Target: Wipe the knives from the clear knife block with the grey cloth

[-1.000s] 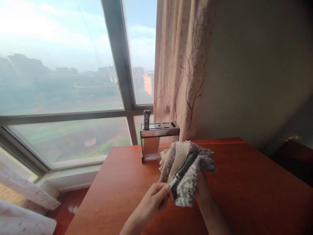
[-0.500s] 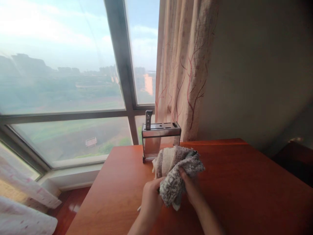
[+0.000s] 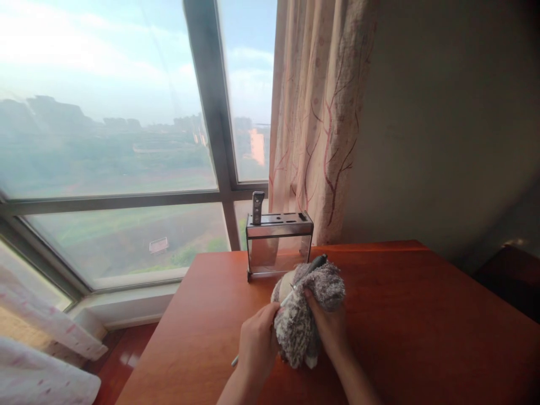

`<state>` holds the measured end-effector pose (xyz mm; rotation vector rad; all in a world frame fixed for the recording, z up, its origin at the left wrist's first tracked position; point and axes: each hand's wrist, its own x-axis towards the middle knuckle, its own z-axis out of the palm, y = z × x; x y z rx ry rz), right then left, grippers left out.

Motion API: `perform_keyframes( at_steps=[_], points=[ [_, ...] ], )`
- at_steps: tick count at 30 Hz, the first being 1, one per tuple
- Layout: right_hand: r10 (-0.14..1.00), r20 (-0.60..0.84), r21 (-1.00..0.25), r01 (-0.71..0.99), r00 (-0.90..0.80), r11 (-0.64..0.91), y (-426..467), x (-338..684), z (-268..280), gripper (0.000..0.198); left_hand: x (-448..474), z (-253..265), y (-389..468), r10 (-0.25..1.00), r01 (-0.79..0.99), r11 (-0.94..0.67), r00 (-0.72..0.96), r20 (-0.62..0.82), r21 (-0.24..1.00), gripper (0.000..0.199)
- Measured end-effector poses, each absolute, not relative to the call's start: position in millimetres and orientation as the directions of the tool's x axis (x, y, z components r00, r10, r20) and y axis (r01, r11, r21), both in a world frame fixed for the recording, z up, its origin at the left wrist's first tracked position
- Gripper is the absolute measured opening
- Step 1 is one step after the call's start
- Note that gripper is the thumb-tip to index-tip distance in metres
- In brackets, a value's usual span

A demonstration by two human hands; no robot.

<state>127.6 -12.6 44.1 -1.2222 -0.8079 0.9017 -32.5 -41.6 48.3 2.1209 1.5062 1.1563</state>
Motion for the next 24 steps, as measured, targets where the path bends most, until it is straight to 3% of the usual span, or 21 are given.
perform_keyframes(
  at_steps=[5,8,11,15,20,24],
  points=[
    [0.950,-0.071,-0.936,-0.349,0.305,0.042,-11,126,32,0.045,-26,57,-40,0.937,0.341,-0.328,0.238,0.257,0.881,0.021],
    [0.973,-0.142,-0.876,-0.480,0.182,-0.039,-17,122,29,0.047,-22,60,-42,0.951,0.103,-0.155,0.285,0.120,0.983,0.026],
    [0.980,-0.142,-0.854,-0.518,0.138,-0.051,-25,121,30,0.050,-20,60,-47,0.963,-0.044,0.113,0.251,-0.099,0.993,0.035],
    [0.979,-0.111,-0.899,-0.437,0.172,-0.025,-26,128,34,0.049,-21,58,-50,0.898,-0.080,0.367,0.292,-0.330,0.927,0.043],
    [0.975,0.039,-0.975,-0.207,0.217,0.085,-17,139,38,0.035,-21,61,-43,0.907,-0.119,0.296,0.345,-0.240,0.948,0.042],
    [0.946,0.109,-0.980,-0.125,0.305,0.153,-15,140,43,0.032,-19,57,-38,0.931,-0.127,0.176,0.345,-0.123,0.976,0.037]
  ],
)
